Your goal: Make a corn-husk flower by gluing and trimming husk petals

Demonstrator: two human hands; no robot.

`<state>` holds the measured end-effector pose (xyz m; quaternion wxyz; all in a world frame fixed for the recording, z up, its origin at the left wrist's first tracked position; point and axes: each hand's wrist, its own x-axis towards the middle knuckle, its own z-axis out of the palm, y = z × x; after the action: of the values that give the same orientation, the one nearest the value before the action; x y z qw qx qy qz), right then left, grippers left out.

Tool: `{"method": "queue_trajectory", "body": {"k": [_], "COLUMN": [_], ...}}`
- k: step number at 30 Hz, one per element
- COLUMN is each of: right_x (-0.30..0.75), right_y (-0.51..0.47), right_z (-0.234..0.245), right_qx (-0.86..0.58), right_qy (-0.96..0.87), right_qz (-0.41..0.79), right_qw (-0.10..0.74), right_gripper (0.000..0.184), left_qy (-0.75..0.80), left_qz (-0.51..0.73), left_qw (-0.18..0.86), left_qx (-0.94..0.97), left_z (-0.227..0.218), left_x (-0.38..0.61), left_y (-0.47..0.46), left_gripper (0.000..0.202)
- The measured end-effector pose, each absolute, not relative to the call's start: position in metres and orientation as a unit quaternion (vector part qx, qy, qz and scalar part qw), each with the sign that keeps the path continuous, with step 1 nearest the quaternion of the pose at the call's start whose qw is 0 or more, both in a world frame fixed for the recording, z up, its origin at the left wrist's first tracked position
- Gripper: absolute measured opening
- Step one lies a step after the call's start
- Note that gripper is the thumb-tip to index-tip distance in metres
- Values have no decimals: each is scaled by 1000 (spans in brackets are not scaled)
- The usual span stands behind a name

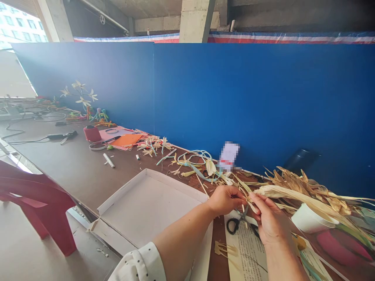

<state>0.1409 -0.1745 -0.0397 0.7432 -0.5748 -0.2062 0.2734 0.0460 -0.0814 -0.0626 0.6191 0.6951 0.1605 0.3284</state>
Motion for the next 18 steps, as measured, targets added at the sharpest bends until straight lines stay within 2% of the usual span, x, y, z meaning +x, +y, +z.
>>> {"method": "queue_trajectory", "body": {"k": [13,18], "right_x": [142,139], "right_y": [-175,-177], "right_z": [-38,-36], "right_qx": [-584,-561], "right_qy": [-216,-203], "right_qz": [217,249], "right_qw": [752,763], "right_gripper": [43,42], "left_qy": [179,195], "left_qz": [361,389], "left_qw": [665,670], "left_qx": [629,602], "left_z": [-65,-63], "left_x": [49,48], "left_y": [-83,-84], "left_gripper": [27,27]}}
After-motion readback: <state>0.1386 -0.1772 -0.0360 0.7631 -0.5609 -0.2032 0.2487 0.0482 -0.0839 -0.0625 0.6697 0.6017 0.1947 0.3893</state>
